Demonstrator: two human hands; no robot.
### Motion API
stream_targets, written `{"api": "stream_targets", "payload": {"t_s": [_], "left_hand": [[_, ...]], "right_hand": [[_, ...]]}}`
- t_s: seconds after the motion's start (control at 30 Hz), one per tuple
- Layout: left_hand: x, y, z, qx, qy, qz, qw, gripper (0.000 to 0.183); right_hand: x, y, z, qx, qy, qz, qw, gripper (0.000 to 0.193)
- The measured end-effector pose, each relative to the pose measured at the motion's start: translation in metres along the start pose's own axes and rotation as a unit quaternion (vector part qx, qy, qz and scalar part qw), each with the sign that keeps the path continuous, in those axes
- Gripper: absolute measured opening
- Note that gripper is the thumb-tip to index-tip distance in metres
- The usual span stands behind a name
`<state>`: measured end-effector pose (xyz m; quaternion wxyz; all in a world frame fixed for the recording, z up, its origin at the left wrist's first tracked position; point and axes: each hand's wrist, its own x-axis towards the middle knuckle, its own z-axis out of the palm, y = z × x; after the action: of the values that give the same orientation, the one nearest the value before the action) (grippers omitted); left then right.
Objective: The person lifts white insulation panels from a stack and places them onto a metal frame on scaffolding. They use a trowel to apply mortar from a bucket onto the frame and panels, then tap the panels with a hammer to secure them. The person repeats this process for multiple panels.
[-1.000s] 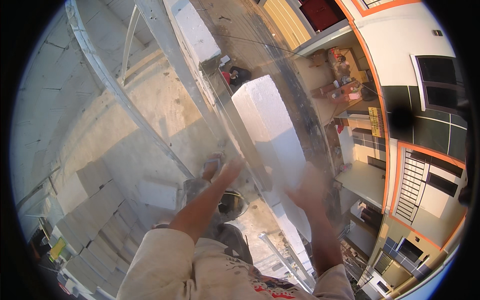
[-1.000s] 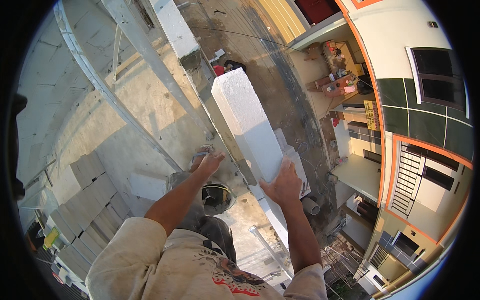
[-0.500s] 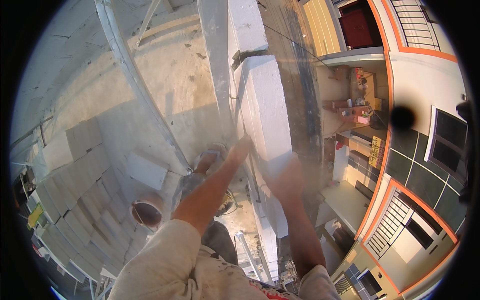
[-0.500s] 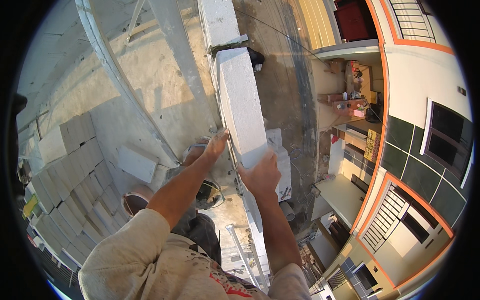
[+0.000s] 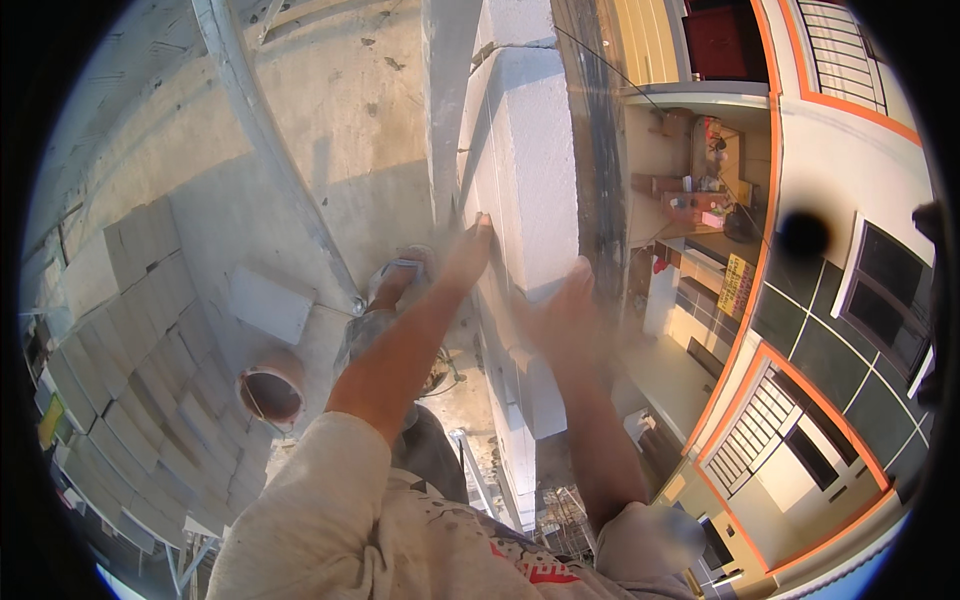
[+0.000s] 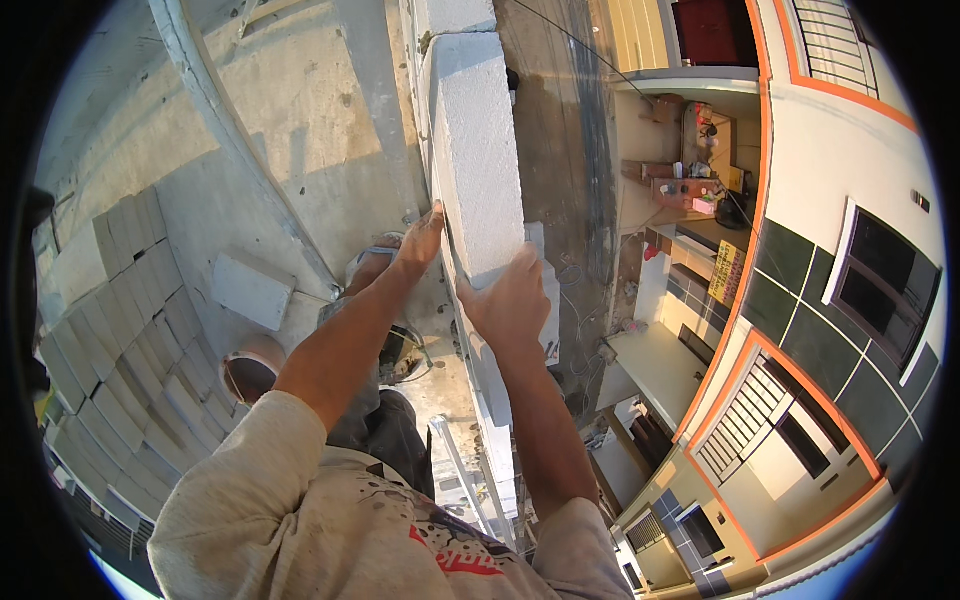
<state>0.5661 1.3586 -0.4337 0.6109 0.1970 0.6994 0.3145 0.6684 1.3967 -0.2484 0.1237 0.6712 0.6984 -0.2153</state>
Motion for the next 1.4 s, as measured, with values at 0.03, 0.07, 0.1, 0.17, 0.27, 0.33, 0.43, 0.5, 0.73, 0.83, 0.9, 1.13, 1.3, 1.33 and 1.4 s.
{"api": "stream_targets", "payload": {"t_s": [0.03, 0.07, 0.1, 0.17, 0.27, 0.33, 0.43, 0.5, 0.73, 0.83, 0.9, 1.13, 1.3, 1.33, 1.4], "left_hand": [[0.0, 0.001, 0.001, 0.0, 0.0, -0.015, 1.0, 0.065], [0.0, 0.003, 0.001, -0.001, 0.0, -0.034, 0.999, 0.065], [-0.002, 0.004, 0.003, -0.019, 0.035, -0.015, 0.999, 0.065], [-0.004, 0.008, 0.002, -0.011, 0.043, -0.012, 0.999, 0.064], [-0.006, 0.009, 0.002, 0.062, 0.07, 0.073, 0.993, 0.056], [-0.003, 0.005, 0.004, 0.144, 0.084, 0.156, 0.974, 0.048], [0.008, -0.006, 0.008, 0.136, 0.089, 0.174, 0.971, 0.047], [0.013, -0.017, 0.011, 0.161, 0.115, 0.24, 0.95, 0.046], [0.028, -0.04, 0.031, 0.111, 0.102, 0.067, 0.986, 0.06], [0.03, -0.04, 0.035, 0.055, 0.089, 0.065, 0.992, 0.066], [0.027, -0.036, 0.035, -0.017, 0.075, 0.043, 0.996, 0.066], [0.013, -0.016, 0.036, -0.153, 0.09, 0.074, 0.981, 0.068], [0.017, -0.026, 0.037, -0.118, 0.071, 0.063, 0.988, 0.049], [0.019, -0.029, 0.038, -0.102, 0.07, 0.053, 0.991, 0.048], [0.02, -0.035, 0.039, -0.123, 0.071, 0.048, 0.989, 0.051]], "right_hand": [[0.001, 0.001, 0.002, 0.001, 0.005, -0.007, 1.0, 0.082], [0.001, 0.002, 0.003, -0.009, 0.005, -0.01, 1.0, 0.082], [0.001, 0.003, 0.005, -0.013, 0.007, -0.014, 1.0, 0.083], [0.0, 0.004, 0.006, -0.02, 0.011, -0.029, 0.999, 0.084], [-0.001, 0.004, 0.007, -0.02, 0.015, -0.041, 0.999, 0.085], [0.0, 0.004, 0.007, -0.019, 0.011, -0.036, 0.999, 0.085], [0.001, 0.005, 0.008, -0.008, 0.017, -0.046, 0.999, 0.083], [0.001, 0.006, 0.009, -0.008, 0.024, -0.052, 0.998, 0.082], [0.001, 0.009, 0.015, 0.007, 0.069, -0.074, 0.995, 0.083], [0.001, 0.011, 0.017, 0.011, 0.092, -0.086, 0.992, 0.088], [0.001, 0.012, 0.017, 0.023, 0.079, -0.065, 0.995, 0.088], [-0.002, 0.008, 0.014, 0.05, 0.026, -0.021, 0.998, 0.089], [-0.001, 0.004, 0.01, 0.045, 0.016, -0.017, 0.999, 0.093], [-0.001, 0.005, 0.01, 0.049, 0.013, -0.018, 0.999, 0.094], [-0.002, 0.007, 0.011, 0.059, 0.0, -0.017, 0.998, 0.099]]}}
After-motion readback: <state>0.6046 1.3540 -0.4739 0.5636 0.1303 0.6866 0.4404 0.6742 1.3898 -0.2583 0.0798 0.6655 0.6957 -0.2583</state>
